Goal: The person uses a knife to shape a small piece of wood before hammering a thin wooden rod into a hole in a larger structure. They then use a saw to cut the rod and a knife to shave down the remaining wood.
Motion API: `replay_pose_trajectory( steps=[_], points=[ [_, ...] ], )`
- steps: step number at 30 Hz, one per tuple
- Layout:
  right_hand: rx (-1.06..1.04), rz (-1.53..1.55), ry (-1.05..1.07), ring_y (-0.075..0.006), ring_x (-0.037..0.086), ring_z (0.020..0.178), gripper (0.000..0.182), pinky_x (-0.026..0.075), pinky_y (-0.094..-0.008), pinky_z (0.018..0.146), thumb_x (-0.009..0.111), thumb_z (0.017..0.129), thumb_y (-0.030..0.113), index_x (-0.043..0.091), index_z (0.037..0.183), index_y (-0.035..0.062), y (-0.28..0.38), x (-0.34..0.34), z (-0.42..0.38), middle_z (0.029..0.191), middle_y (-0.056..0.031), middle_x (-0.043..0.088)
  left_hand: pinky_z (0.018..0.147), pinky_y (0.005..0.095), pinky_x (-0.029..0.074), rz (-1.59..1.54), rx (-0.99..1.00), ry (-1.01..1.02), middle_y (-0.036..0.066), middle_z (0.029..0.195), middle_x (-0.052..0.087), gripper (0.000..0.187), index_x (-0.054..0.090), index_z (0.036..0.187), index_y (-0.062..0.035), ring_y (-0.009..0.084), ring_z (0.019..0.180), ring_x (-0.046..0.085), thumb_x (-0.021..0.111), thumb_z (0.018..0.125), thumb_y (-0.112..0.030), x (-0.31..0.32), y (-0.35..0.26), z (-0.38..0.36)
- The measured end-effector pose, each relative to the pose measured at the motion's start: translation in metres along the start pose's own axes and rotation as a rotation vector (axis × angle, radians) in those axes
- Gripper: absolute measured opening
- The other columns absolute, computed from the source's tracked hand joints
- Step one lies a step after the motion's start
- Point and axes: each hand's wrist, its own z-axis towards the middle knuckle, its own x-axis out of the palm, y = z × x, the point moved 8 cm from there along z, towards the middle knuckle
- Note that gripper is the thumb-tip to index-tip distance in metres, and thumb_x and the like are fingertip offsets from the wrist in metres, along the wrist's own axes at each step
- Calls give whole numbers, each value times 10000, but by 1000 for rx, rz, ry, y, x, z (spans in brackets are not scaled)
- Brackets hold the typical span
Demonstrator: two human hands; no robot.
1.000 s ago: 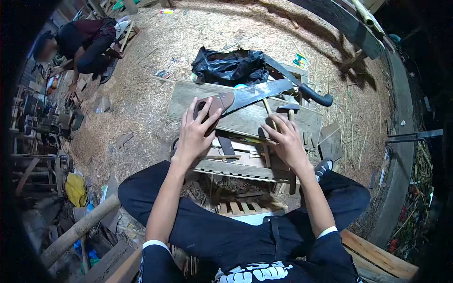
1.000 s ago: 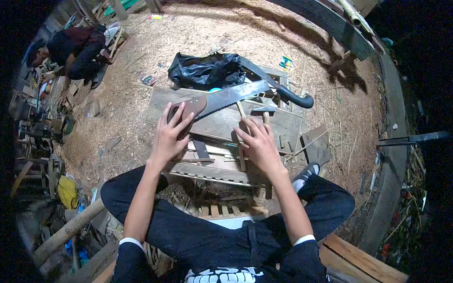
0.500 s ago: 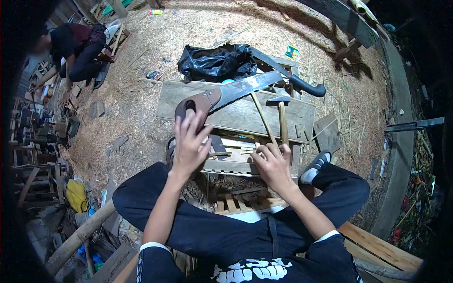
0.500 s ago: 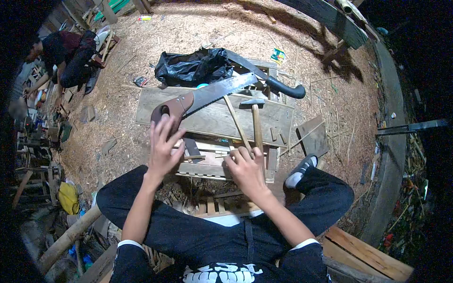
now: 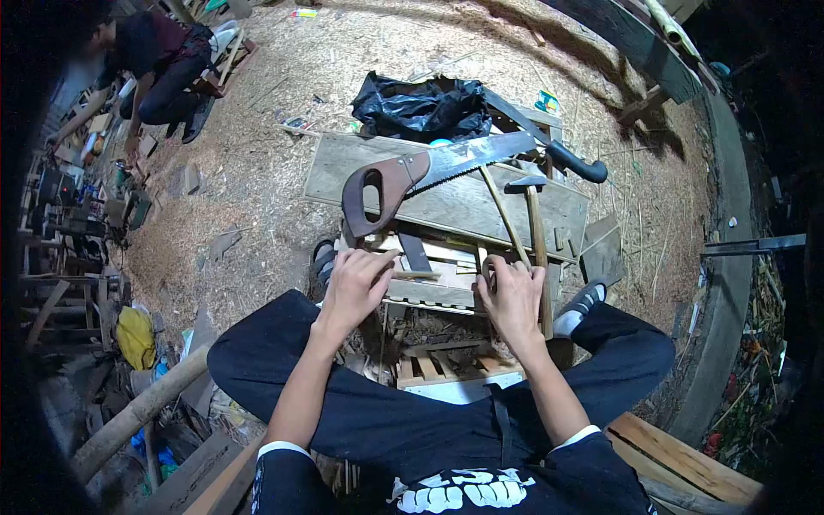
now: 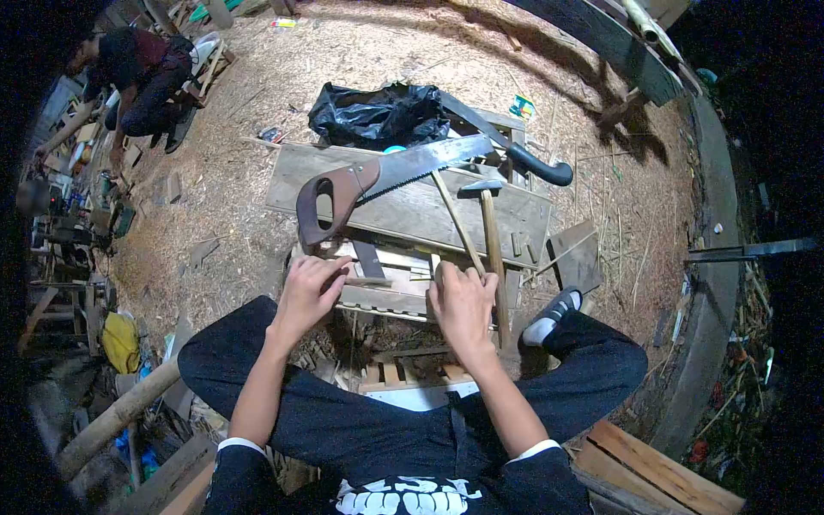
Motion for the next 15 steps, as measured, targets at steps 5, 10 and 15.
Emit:
replay_pose_trajectory(
  steps=[5,10,15],
  points=[
    [-43,-136,-163,-291,581,1039,288,377,-481,923,777,882,227,709,1129,94,28,-14,-2,1086,-128,659,1008,434,414,-7,35,25,94,1086,749,374,681,1334,-80,254,1047,668,686,963,-125,2,-6,-3],
    [-175,-8,12,-292,594,1056,260,368,-480,938,744,945,301,735,1136,123,59,32,8,1029,-120,678,1020,432,400,-58,13,47,99,1062,726,438,629,1406,-84,277,1055,643,650,969,-92,6,-4,-6],
    [-122,206,171,-309,638,977,200,364,-521,926,709,972,278,765,1018,91,56,50,14,855,-109,708,1058,435,383,-204,-98,101,127,1070,690,647,467,1583,-95,289,1036,623,629,958,-61,8,12,-8]
  ],
)
